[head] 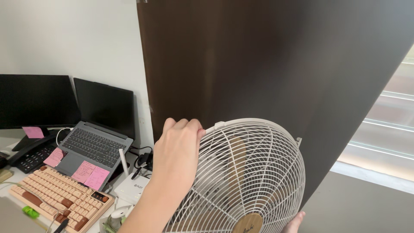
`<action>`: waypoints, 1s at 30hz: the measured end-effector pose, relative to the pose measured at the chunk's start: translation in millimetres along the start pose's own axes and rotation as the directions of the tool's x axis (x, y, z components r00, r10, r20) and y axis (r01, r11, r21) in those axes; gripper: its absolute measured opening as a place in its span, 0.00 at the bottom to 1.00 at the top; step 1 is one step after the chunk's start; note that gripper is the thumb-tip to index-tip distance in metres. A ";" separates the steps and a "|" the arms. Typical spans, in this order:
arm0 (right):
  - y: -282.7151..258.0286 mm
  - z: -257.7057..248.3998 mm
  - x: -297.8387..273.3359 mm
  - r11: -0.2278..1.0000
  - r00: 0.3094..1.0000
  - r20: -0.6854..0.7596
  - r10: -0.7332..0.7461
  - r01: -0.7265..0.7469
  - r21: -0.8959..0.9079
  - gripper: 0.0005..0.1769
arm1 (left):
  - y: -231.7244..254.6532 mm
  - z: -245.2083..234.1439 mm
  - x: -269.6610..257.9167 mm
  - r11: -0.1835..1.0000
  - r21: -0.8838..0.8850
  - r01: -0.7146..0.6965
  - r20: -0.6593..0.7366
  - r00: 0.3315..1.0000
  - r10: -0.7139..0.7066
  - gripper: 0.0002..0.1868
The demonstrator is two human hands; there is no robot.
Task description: The person reassembles a white electric fan by attaching the wooden fan blades to the motor hub, securing them with a plastic nut, and then mounting the front wire grille. The person aligns the blades, tightens the nut by hand, and snaps the grille into place.
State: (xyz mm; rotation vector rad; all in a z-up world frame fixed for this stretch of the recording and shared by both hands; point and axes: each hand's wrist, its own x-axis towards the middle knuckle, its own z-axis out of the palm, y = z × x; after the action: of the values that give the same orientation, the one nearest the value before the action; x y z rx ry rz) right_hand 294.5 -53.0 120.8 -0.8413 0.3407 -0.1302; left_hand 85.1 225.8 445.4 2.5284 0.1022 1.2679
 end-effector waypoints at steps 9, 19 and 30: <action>-2.2 -9.3 -6.4 1.000 1.000 -0.028 -0.008 0.008 0.008 0.51 | 16.2 13.2 -25.4 0.978 -0.186 -0.098 -0.254 0.966 0.048 0.07; -7.9 -22.4 -6.5 1.000 0.999 -0.042 -0.010 0.010 0.002 0.52 | 28.6 5.7 -27.2 0.936 -0.339 -0.094 -0.161 0.986 0.041 0.29; -18.2 -16.6 4.5 1.000 0.999 -0.038 -0.030 0.030 0.008 0.53 | 19.0 14.1 -17.3 0.941 -0.315 -0.122 -0.158 0.985 0.075 0.33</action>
State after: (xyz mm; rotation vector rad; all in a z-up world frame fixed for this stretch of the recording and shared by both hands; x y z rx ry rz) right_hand 293.4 -77.9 123.1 -0.8366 0.3632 -0.1759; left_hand 84.4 200.8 430.0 2.1850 -0.1900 1.3788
